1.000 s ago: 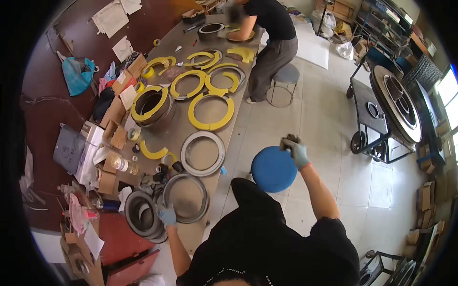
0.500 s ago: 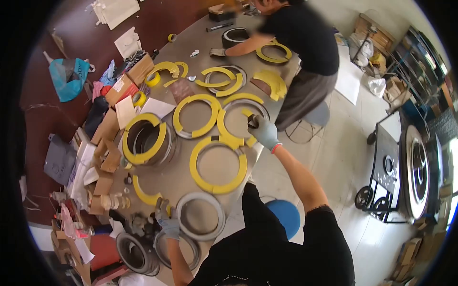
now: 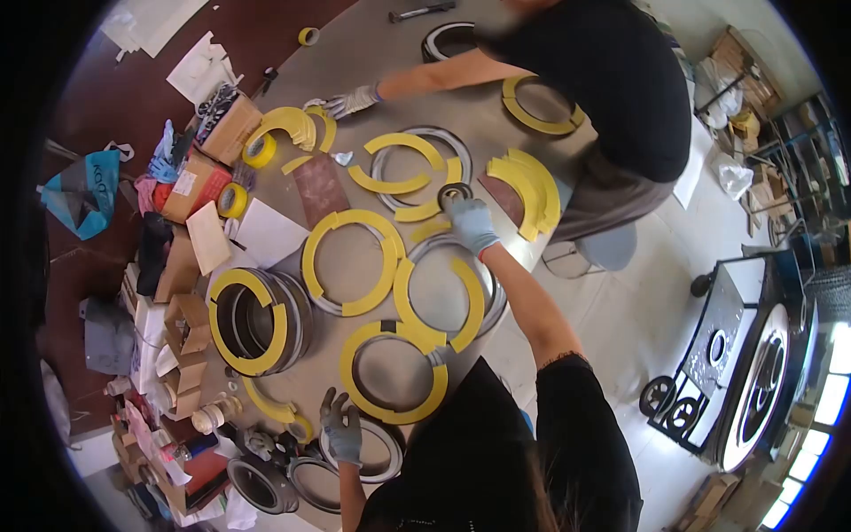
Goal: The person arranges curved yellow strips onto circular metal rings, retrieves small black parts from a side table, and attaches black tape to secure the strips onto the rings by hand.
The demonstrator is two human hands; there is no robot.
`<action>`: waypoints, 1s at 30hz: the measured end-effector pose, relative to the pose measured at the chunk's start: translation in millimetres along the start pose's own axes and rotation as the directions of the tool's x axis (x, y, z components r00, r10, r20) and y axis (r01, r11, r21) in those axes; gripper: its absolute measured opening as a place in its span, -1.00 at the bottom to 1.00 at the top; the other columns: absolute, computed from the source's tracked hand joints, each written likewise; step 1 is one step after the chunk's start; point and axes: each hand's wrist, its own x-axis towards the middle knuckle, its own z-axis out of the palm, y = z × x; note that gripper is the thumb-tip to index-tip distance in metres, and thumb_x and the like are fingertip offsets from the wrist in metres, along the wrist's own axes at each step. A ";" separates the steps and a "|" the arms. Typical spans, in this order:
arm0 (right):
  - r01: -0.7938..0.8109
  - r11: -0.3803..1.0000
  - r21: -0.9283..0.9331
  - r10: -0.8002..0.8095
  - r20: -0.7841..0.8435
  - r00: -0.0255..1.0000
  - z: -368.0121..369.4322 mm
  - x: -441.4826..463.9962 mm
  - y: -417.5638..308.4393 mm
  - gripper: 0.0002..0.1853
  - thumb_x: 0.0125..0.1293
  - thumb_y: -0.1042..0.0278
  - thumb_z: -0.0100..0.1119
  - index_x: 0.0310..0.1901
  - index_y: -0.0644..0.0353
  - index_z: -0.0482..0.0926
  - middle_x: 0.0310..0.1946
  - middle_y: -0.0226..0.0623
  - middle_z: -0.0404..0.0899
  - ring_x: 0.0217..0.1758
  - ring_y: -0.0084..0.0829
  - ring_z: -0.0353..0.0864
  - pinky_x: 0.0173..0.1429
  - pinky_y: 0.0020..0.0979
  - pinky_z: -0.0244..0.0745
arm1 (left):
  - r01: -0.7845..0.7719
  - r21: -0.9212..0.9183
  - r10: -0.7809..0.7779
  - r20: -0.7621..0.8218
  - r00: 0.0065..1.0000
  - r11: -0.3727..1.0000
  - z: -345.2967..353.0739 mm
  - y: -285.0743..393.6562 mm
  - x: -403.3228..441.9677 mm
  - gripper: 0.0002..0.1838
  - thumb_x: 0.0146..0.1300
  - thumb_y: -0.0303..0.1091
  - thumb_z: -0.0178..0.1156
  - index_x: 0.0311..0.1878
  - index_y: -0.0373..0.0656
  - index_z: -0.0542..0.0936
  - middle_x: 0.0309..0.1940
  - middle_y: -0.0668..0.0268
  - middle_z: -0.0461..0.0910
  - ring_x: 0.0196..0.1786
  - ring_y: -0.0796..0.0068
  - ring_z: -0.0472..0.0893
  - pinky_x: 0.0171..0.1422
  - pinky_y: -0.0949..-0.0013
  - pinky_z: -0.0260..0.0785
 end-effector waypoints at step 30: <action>-0.295 0.413 0.862 -0.178 0.393 0.902 -61.1 -15.4 -285.5 -0.89 0.38 0.48 0.13 -0.17 0.33 0.58 -0.40 -0.10 0.55 -0.41 -0.32 0.54 -0.25 -0.38 0.45 | 0.305 -0.201 -0.346 -0.216 0.913 0.931 36.8 -30.8 -30.3 -0.70 0.22 -0.39 0.20 0.04 -0.03 0.62 0.25 0.12 0.51 0.28 -0.01 0.46 0.40 -0.01 0.21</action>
